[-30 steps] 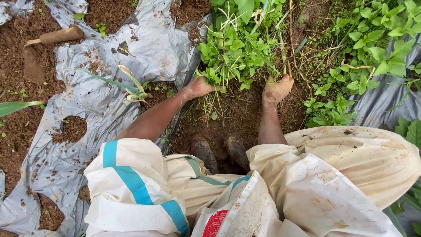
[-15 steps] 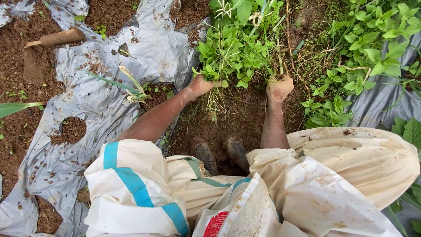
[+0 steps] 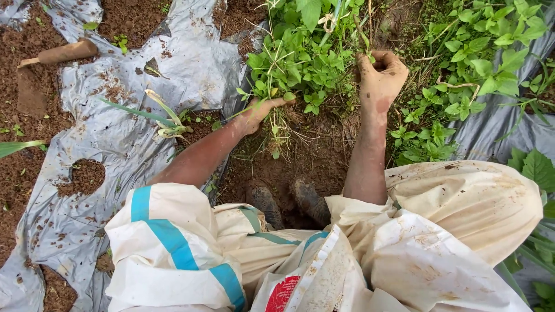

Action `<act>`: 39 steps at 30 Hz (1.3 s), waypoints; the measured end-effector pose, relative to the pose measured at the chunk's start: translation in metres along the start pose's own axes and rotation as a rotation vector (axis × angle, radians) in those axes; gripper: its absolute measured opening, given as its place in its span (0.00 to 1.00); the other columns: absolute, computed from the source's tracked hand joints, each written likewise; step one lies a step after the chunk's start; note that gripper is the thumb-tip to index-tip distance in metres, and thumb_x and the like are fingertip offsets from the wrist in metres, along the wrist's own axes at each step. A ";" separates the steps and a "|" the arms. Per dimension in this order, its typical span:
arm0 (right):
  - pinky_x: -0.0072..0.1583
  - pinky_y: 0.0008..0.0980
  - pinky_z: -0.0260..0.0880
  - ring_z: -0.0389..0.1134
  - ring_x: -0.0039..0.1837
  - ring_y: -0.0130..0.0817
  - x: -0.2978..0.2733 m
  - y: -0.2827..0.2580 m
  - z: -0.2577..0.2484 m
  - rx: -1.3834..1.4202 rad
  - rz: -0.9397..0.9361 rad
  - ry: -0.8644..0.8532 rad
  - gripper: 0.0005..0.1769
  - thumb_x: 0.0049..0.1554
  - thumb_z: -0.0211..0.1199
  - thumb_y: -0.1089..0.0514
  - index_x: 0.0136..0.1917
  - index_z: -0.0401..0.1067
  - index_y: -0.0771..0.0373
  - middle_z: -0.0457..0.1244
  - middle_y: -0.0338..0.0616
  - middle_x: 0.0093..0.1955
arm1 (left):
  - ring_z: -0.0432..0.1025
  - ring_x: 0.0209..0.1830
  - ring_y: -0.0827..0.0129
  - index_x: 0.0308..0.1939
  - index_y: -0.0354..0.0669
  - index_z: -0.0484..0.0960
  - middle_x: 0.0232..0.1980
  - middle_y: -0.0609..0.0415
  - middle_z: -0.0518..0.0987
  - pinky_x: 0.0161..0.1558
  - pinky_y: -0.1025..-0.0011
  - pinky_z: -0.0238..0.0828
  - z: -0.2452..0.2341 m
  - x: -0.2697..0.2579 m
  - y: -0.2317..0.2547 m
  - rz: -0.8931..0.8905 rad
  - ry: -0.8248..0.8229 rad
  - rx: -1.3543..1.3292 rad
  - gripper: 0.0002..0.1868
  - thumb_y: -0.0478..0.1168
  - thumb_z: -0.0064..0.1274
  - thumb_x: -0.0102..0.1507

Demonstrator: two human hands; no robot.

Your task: Using a hand hoe to loosen soil and pulling weeds from a garden bed covered in plastic mulch.

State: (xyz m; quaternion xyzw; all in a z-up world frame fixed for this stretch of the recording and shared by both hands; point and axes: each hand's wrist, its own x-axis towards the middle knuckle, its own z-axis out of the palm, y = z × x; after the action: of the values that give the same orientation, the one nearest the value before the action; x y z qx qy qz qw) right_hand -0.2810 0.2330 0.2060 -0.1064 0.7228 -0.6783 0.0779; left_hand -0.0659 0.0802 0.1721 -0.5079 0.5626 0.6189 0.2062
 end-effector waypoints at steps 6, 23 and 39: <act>0.45 0.49 0.71 0.75 0.45 0.52 -0.078 0.042 0.051 -0.680 0.015 -0.785 0.12 0.47 0.76 0.54 0.40 0.80 0.63 0.71 0.52 0.35 | 0.55 0.76 0.49 0.75 0.39 0.62 0.76 0.39 0.56 0.70 0.54 0.49 0.008 0.008 -0.019 0.106 0.166 -0.071 0.58 0.68 0.63 0.50; 0.59 0.63 0.71 0.70 0.63 0.61 -0.051 0.191 -0.019 -0.995 0.544 -0.420 0.46 0.59 0.50 0.22 0.58 0.76 0.69 0.68 0.67 0.56 | 0.58 0.76 0.39 0.72 0.32 0.64 0.73 0.32 0.64 0.71 0.45 0.58 -0.008 0.025 -0.017 0.198 0.161 0.512 0.54 0.71 0.61 0.59; 0.57 0.58 0.75 0.73 0.58 0.58 -0.025 0.193 -0.007 -1.058 0.459 -0.154 0.41 0.58 0.61 0.24 0.54 0.76 0.68 0.70 0.66 0.51 | 0.61 0.74 0.39 0.69 0.28 0.67 0.71 0.30 0.68 0.71 0.46 0.59 -0.006 0.010 -0.018 0.198 0.112 0.508 0.47 0.62 0.63 0.60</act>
State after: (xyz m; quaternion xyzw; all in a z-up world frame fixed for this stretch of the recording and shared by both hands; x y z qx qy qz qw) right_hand -0.2685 0.2573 0.0135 -0.0204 0.9603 -0.1810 0.2113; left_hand -0.0529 0.0767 0.1554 -0.4158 0.7570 0.4463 0.2341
